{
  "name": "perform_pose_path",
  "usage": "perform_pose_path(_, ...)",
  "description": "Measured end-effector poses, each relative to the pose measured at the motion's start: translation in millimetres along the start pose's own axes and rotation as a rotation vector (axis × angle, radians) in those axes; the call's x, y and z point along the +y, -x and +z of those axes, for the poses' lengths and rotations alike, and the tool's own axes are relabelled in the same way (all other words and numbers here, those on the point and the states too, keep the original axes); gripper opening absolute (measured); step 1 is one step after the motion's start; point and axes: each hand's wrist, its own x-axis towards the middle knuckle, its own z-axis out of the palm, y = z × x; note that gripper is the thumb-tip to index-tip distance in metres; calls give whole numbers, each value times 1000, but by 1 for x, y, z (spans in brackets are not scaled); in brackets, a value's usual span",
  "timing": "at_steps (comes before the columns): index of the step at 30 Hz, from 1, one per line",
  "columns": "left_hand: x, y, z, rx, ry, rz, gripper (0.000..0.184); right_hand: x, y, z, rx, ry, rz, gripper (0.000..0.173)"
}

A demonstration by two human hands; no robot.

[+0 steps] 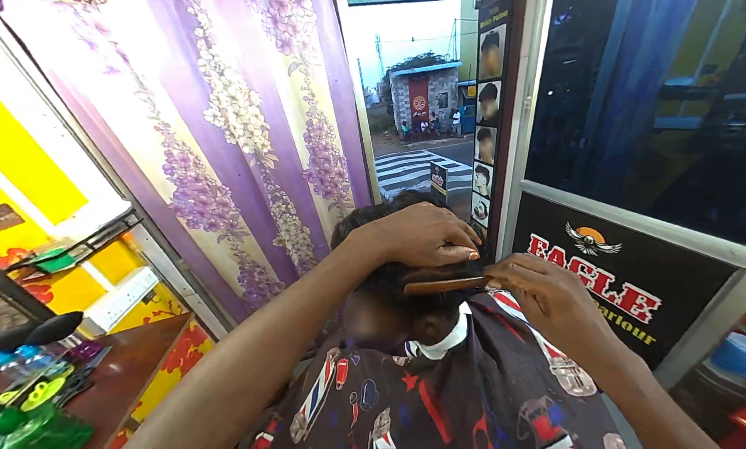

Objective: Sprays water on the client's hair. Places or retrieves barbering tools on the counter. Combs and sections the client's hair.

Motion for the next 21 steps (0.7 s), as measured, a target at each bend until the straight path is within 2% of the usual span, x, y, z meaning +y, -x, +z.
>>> perform_pose_path(3, 0, -1, -1, -6, -1, 5, 37, 4, 3, 4, -63, 99, 5, 27)
perform_pose_path(7, -3, -2, 0, -20, 13, 4, 39, 2, 7, -5, -306, -32, -37, 32)
perform_pose_path(10, -5, -4, -1, -45, 27, -9, 39, -20, -5, -14, -216, -59, -111, 30)
perform_pose_path(14, -5, -7, -5, -80, 49, 5, 39, -57, -26, -19, -164, 205, -325, 18)
perform_pose_path(17, -7, -10, -6, -89, 72, 18, 39, -74, -37, -13, -200, 377, -469, 24)
perform_pose_path(21, -7, -12, -8, -102, 94, -8, 40, -81, -46, -3, -175, 508, -524, 29)
